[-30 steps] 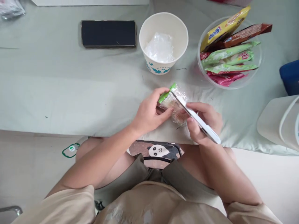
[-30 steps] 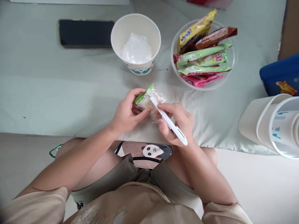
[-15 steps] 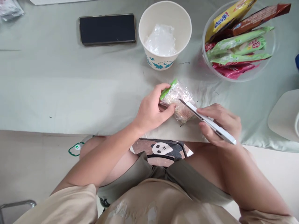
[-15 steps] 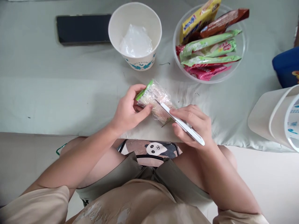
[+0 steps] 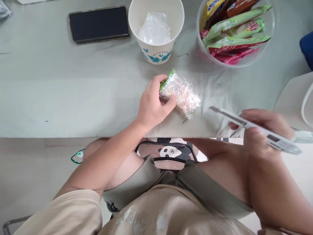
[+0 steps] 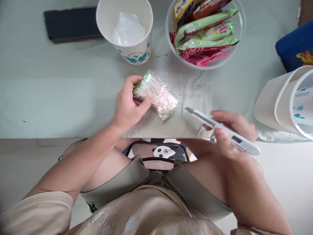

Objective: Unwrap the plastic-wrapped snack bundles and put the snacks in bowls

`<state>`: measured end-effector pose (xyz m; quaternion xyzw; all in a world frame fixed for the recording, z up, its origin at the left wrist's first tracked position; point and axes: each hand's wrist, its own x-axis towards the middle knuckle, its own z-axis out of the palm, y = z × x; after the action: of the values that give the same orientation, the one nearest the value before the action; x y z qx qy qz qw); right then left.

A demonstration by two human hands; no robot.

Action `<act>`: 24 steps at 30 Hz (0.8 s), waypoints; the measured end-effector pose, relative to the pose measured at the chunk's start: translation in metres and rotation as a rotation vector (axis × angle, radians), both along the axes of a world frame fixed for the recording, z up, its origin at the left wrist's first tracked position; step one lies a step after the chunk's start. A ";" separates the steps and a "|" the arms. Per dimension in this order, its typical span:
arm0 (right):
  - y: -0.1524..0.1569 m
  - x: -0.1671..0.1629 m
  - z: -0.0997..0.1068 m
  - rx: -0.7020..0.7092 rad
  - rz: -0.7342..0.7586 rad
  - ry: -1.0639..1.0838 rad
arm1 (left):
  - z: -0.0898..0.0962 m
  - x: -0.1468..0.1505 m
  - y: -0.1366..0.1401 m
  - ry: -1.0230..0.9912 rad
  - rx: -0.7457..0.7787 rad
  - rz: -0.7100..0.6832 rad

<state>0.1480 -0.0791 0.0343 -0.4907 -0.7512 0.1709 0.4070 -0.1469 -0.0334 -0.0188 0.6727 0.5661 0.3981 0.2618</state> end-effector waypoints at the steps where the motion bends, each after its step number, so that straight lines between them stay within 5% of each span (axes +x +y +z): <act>1: 0.002 0.000 -0.001 0.060 -0.087 0.029 | -0.002 -0.001 0.000 0.031 0.039 0.004; 3: 0.008 0.000 -0.004 0.127 -0.202 -0.060 | -0.004 -0.003 0.000 0.093 0.110 -0.005; 7: 0.025 -0.003 -0.014 -0.015 -0.233 -0.432 | -0.002 -0.002 0.001 0.178 0.181 -0.113; 11: 0.037 -0.007 -0.032 -0.072 -0.237 -0.506 | 0.005 0.005 0.000 0.199 0.134 -0.164; 15: 0.040 -0.023 -0.030 0.054 -0.300 -0.469 | 0.010 0.010 -0.004 0.218 0.097 -0.083; 20: 0.032 -0.066 -0.008 0.120 0.087 -0.251 | 0.010 0.011 -0.003 0.236 0.159 -0.034; 24: 0.030 -0.093 -0.011 -0.029 0.134 -0.260 | 0.009 0.010 0.000 0.191 0.173 -0.081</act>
<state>0.0555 -0.0494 0.0236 -0.4630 -0.8263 0.1434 0.2868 -0.1368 -0.0335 -0.0099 0.7499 0.5243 0.3688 0.1636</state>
